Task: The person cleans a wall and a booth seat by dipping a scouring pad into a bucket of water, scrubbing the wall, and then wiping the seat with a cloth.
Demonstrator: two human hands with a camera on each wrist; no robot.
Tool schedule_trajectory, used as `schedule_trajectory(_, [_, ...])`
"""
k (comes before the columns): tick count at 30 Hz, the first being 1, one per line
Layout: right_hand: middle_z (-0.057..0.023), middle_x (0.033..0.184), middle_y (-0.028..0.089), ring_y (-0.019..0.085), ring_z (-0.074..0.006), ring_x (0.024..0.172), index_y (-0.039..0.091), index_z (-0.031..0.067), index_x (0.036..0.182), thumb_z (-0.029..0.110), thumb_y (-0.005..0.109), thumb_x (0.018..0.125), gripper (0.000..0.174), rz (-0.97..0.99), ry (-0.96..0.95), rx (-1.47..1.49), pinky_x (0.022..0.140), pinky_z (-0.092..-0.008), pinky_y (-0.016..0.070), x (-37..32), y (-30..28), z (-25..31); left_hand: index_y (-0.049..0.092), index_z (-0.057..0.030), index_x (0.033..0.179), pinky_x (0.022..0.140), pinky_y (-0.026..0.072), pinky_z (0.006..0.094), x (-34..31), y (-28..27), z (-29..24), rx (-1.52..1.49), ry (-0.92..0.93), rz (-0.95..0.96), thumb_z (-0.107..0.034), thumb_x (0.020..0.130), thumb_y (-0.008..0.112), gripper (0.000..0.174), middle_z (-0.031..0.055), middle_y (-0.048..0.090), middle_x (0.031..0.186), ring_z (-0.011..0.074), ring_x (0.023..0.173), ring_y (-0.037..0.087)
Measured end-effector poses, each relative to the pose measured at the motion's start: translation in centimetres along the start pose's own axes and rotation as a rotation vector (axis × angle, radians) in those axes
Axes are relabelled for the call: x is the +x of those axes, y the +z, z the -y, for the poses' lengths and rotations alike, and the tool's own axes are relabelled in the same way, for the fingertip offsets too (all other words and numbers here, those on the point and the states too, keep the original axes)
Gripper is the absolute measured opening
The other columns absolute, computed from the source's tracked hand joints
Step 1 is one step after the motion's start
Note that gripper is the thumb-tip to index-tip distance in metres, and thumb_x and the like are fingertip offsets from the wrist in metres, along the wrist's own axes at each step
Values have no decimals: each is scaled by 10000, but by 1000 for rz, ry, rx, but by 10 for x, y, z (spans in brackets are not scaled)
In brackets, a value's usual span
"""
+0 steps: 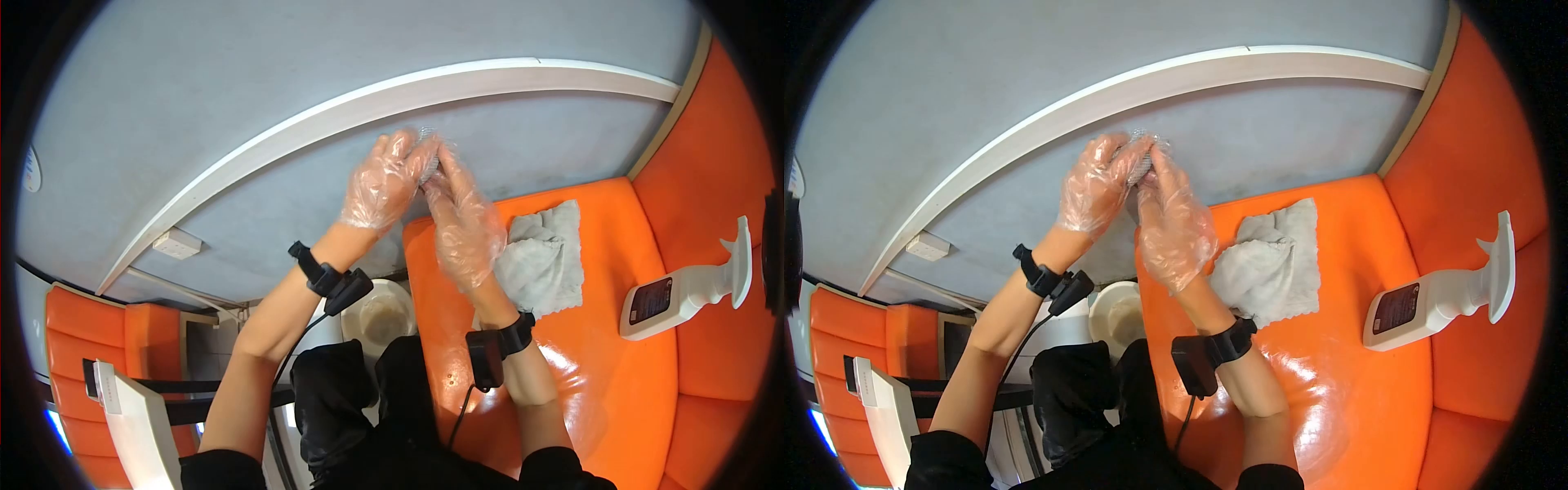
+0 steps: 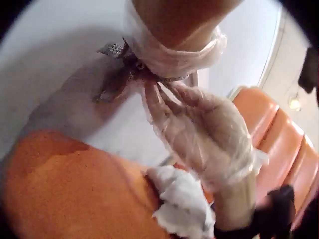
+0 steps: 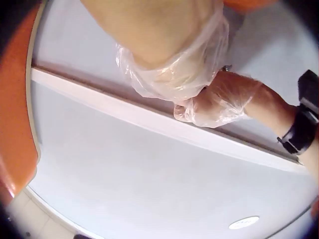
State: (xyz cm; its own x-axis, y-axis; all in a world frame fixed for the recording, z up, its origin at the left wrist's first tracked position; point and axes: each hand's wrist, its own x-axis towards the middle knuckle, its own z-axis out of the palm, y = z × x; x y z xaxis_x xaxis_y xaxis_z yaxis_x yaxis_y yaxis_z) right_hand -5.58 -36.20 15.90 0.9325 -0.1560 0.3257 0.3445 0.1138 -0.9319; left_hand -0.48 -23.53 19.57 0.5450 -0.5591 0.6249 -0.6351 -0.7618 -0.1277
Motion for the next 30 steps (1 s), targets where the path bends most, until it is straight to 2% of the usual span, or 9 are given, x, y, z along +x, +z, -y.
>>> schedule_trajectory(3, [-163,1263,550,594,-247,1068,464,29,1379,56,440,915,465,21,35,-65,897,-325,475,3,-8,-20,597,-130,1203,676,549,390,-10,14,-7,110,17,49,-52,767,640,445,94,550,1025,292,895,583])
schedule_trajectory(5, [-159,1261,558,594,-236,1069,462,22,1381,43,442,915,467,2,100,98,905,-320,473,1,-5,-27,600,-139,1194,679,553,392,-17,16,-15,87,-78,259,-53,770,640,435,96,546,1017,292,896,584])
schedule_trajectory(9, [-174,1314,537,515,-213,1215,439,-60,1386,-33,479,896,493,4,126,228,1031,-299,404,-3,-5,5,595,-123,1176,687,543,394,-7,2,-9,-46,-38,36,-87,813,605,364,84,536,985,299,879,577])
schedule_trajectory(12, [-175,1320,531,515,-214,1217,439,-68,1384,-17,496,899,491,10,147,255,1030,-300,407,0,-6,2,594,-122,1179,700,538,390,-2,3,-6,7,-15,35,-88,812,606,369,88,538,985,306,882,578])
schedule_trajectory(16, [-167,1333,524,510,-207,1223,419,-57,1404,-1,505,905,509,-33,323,347,1031,-298,405,-2,-9,1,592,-110,1206,713,534,388,-19,17,-20,58,-80,272,-60,779,632,432,92,551,1018,305,903,586])
schedule_trajectory(19, [-165,1335,527,509,-205,1225,428,-47,1403,2,504,910,500,-41,330,418,1032,-295,403,-3,-6,1,595,-102,1195,712,534,386,-14,10,-13,-60,-32,81,-50,774,633,426,92,550,1014,301,896,586])
schedule_trajectory(22, [-177,1311,536,538,-183,1177,400,-25,1424,-25,450,890,536,-3,144,397,970,-274,431,-2,-3,4,599,-104,1190,713,533,385,0,-2,-8,-39,-35,-12,-34,768,633,429,91,548,1014,299,892,586])
schedule_trajectory(26, [-161,1331,532,517,-202,1215,421,-68,1396,0,495,915,492,-15,281,361,1029,-290,405,-1,-9,9,588,-113,1199,710,539,389,-13,15,-20,61,-74,180,-44,799,601,406,84,552,1003,299,894,585])
schedule_trajectory(30, [-169,1363,505,492,-205,1246,400,-69,1409,-8,501,911,512,1,331,353,1036,-296,403,-3,-12,15,587,-119,1193,694,543,389,-12,12,-16,-28,-56,137,-61,814,597,383,87,554,998,292,897,592])
